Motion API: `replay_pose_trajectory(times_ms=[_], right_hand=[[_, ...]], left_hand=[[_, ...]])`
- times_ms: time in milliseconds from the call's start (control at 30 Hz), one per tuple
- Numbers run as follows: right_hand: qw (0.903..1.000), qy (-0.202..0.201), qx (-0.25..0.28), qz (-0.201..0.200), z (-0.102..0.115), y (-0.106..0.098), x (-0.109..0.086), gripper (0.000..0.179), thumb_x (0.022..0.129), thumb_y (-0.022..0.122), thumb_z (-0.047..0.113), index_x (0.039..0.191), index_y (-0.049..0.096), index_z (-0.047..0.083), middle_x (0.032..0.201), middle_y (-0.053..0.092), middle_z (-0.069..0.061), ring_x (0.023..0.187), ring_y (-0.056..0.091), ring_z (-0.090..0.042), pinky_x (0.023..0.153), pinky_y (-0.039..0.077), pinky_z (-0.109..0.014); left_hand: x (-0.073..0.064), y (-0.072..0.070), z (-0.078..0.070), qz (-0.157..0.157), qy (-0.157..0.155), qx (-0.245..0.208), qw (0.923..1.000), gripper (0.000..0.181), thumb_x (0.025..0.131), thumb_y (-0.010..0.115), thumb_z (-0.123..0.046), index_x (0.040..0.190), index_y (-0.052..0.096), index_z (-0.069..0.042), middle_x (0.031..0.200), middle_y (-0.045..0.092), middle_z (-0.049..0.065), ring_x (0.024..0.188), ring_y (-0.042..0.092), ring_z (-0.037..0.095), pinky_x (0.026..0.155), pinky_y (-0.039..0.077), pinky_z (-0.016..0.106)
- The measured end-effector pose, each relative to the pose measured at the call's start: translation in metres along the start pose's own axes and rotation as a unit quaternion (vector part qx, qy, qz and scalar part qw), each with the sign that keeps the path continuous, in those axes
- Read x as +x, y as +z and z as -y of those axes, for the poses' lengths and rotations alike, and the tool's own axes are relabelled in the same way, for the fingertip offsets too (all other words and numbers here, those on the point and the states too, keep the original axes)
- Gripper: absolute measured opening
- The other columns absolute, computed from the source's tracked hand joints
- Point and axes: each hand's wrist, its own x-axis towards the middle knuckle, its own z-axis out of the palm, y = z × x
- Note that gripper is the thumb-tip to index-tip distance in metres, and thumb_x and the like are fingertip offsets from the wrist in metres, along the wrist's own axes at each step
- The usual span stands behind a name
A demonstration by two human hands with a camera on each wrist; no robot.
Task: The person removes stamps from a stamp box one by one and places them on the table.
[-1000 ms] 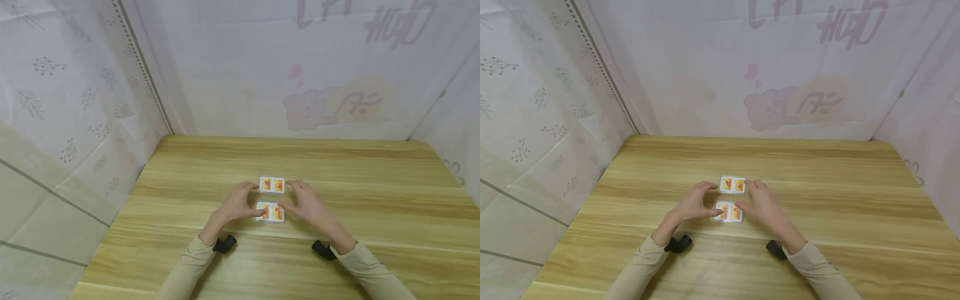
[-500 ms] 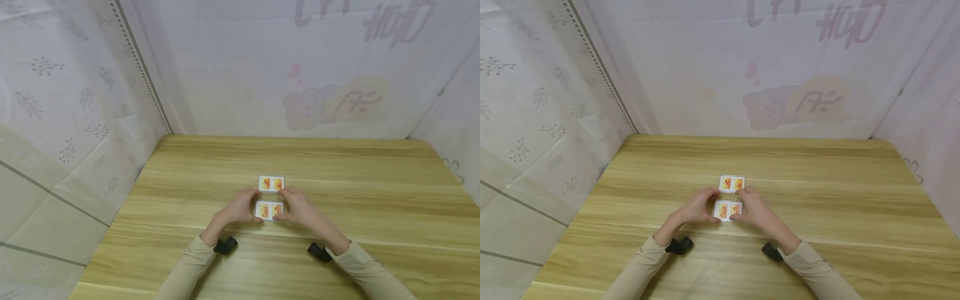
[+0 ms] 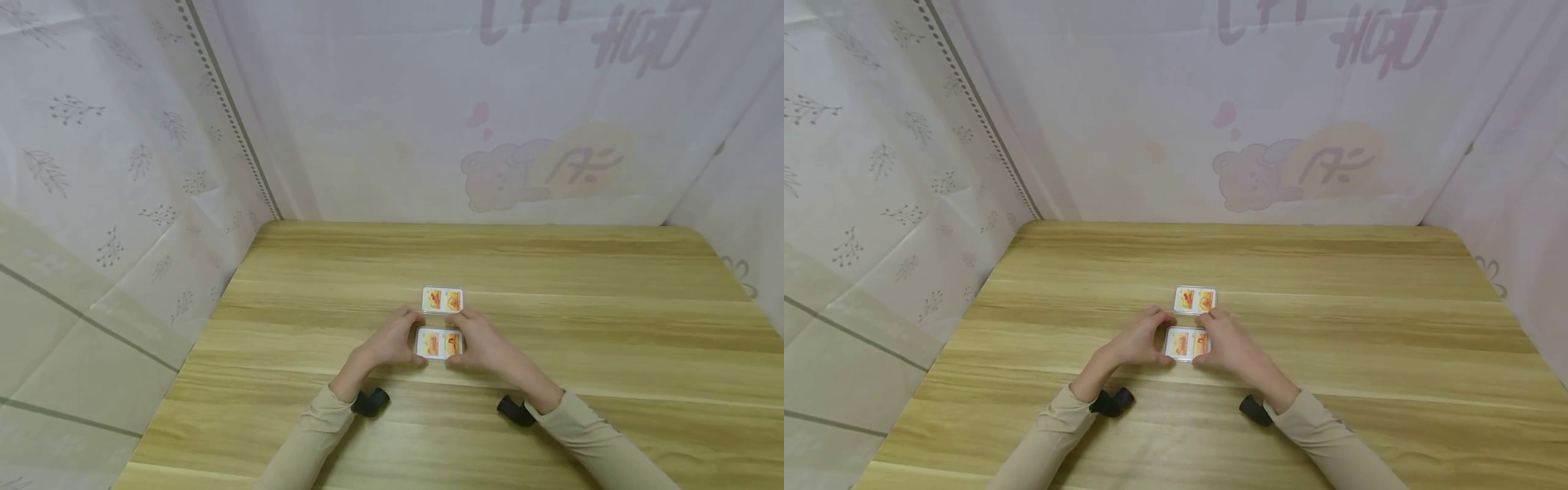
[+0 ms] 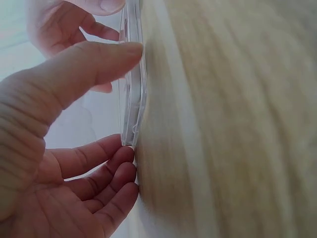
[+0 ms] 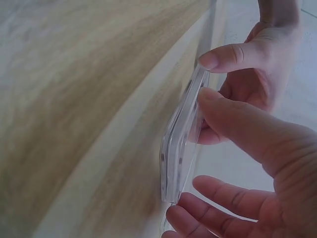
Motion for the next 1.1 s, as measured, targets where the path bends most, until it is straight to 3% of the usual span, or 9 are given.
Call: replay_pose_trajectory(times_ms=[467,833,1100], right_hand=[[0.9998,-0.005,-0.017,0.01,0.0018,0.0025,0.001,0.055,0.062,0.087,0.013,0.108,0.06,-0.004,0.1,0.056,-0.009,0.088,0.049,-0.019,0.074,0.047,-0.032],[0.9992,-0.034,-0.023,0.002,0.0018,0.0009,0.0005,0.052,0.062,0.086,0.012,0.104,0.061,-0.005,0.096,0.055,-0.008,0.084,0.047,-0.017,0.07,0.045,-0.029],[0.9991,-0.033,-0.025,-0.008,0.0021,0.0014,0.0008,0.053,0.061,0.086,0.011,0.104,0.061,-0.006,0.097,0.055,-0.009,0.088,0.048,-0.02,0.074,0.046,-0.033]], left_hand=[[-0.0014,0.0027,0.003,-0.003,0.006,-0.011,0.9999,0.059,0.062,0.087,-0.014,0.109,0.057,0.002,0.105,0.052,0.009,0.101,0.047,0.024,0.093,0.042,0.039],[-0.0001,0.0027,0.0023,-0.005,0.005,-0.011,0.9999,0.058,0.061,0.086,-0.013,0.109,0.057,0.004,0.105,0.051,0.011,0.101,0.047,0.025,0.093,0.041,0.039],[-0.0006,0.0054,0.0075,-0.016,0.029,-0.01,0.9994,0.057,0.063,0.085,-0.016,0.107,0.056,0.005,0.103,0.05,0.01,0.099,0.046,0.024,0.091,0.042,0.036]])
